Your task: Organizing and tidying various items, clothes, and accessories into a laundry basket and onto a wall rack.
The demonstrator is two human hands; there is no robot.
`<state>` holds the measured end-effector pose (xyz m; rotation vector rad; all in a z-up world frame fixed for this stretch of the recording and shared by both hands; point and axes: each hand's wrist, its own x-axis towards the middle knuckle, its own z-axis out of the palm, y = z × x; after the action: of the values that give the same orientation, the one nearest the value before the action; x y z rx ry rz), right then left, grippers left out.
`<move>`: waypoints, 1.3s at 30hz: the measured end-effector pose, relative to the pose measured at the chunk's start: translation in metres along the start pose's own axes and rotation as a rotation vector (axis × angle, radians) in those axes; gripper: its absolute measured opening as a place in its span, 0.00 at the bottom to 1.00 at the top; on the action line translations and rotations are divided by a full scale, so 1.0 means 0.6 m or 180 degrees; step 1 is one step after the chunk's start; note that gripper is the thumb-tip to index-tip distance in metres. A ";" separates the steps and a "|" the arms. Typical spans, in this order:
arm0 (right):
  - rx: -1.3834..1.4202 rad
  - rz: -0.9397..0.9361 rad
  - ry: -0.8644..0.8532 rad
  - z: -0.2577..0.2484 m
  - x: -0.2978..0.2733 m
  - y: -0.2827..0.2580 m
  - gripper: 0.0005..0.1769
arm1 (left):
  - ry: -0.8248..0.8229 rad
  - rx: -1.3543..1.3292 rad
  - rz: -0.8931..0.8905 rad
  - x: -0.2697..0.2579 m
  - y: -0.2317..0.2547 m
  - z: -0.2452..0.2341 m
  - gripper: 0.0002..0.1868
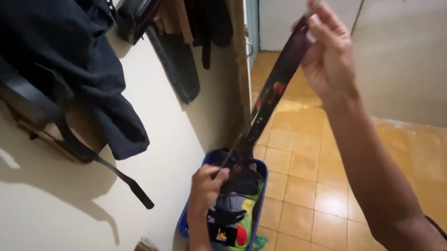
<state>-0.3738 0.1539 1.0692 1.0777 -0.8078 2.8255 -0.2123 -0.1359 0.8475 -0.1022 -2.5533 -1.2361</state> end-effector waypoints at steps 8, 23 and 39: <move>0.0085 0.0110 0.0454 -0.124 0.089 0.019 0.13 | 0.0517 -0.3332 -0.1046 -0.012 0.024 -0.094 0.18; 0.1671 -0.0087 -0.0179 -0.231 0.042 0.066 0.09 | 0.3633 0.0377 0.0155 0.055 0.063 -0.082 0.05; 0.0290 0.1797 -0.0236 -0.291 -0.122 0.194 0.20 | 0.2213 -0.0223 -0.0346 0.116 0.245 -0.156 0.14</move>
<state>-0.4482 0.1471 0.8597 1.1170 -1.1612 3.3195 -0.2280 -0.1210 1.0341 0.3894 -1.9298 -1.1393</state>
